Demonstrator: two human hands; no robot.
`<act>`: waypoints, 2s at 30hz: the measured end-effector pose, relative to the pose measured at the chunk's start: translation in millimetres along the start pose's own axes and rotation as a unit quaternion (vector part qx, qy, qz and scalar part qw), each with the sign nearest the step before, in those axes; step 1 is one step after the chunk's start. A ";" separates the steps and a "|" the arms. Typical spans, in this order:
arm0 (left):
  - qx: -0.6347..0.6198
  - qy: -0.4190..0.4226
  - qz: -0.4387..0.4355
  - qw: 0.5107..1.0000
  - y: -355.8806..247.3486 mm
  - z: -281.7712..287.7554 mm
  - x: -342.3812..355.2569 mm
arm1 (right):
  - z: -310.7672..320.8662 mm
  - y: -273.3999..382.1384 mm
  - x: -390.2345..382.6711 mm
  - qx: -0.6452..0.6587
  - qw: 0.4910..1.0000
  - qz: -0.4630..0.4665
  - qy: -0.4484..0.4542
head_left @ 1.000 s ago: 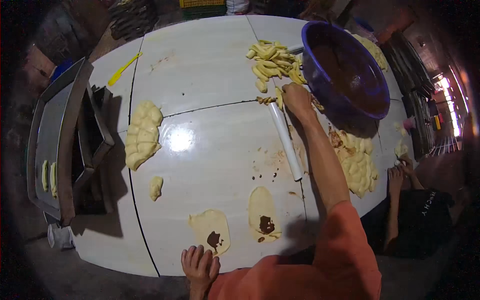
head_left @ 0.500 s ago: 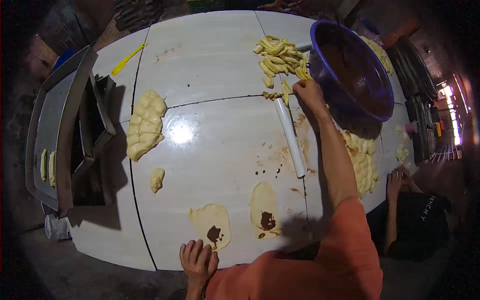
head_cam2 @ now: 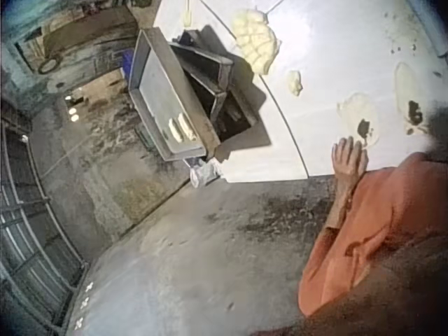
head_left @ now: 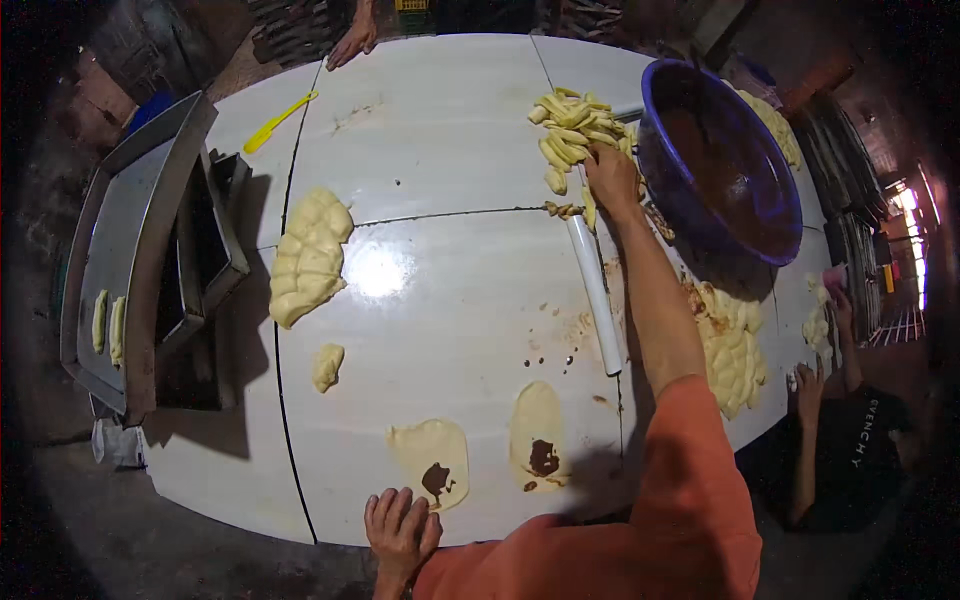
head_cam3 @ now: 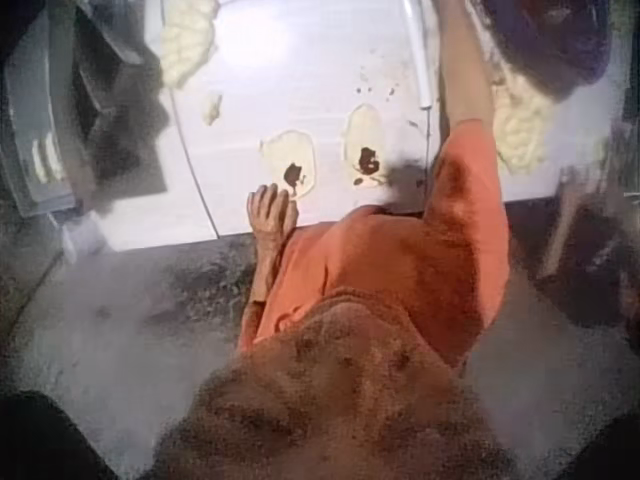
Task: The person flattens dough portions with a rolling pin, spreads chocolate filling using a spatula, adds banana slices, rolls the dough over the filling by hand, and places the finished rolls onto a baking tray.
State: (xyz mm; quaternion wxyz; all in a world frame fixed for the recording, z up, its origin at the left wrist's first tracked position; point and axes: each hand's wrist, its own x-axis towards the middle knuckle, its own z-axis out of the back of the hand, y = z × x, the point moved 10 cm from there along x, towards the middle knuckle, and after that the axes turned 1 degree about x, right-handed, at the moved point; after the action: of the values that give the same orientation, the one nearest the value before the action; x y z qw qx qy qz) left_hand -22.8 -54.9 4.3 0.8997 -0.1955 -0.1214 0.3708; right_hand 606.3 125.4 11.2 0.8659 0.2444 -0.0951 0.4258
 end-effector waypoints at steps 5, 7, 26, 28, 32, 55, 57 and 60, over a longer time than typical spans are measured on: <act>0.010 -0.013 -0.004 1.000 -2.7 4.2 -2.3 | 11.3 -11.3 -6.5 0.014 0.997 -0.023 0.075; 0.021 -0.020 -0.008 1.000 1.9 -0.3 -8.9 | 28.1 -16.9 -26.2 0.078 0.993 -0.030 0.087; 0.030 -0.091 -0.069 0.993 -6.9 2.8 -4.7 | 114.1 107.5 -355.8 0.394 0.769 -0.262 0.429; 0.009 -0.097 -0.072 0.993 -6.4 4.3 -6.6 | 107.4 118.4 -386.9 0.410 0.761 -0.219 0.453; 0.006 -0.109 -0.064 0.992 -9.7 11.2 -6.2 | 127.4 119.7 -398.4 0.285 0.874 -0.044 0.392; -0.089 -0.016 -0.172 0.981 -121.4 -35.7 69.8 | 145.4 121.7 -418.6 0.223 0.933 0.081 0.271; -0.085 -0.017 -0.167 0.982 -121.4 -35.3 77.0 | 139.6 113.6 -421.5 0.211 0.939 0.090 0.257; -0.086 -0.015 -0.141 0.986 -119.6 -31.3 83.3 | 137.5 112.6 -420.1 0.190 0.947 0.099 0.240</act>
State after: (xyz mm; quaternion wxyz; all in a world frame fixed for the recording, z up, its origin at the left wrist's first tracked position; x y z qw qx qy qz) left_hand 120.7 -81.1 35.3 0.9208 -0.2475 -0.1931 0.2315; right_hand 263.9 -175.9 11.7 0.7541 0.2845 0.1743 0.5657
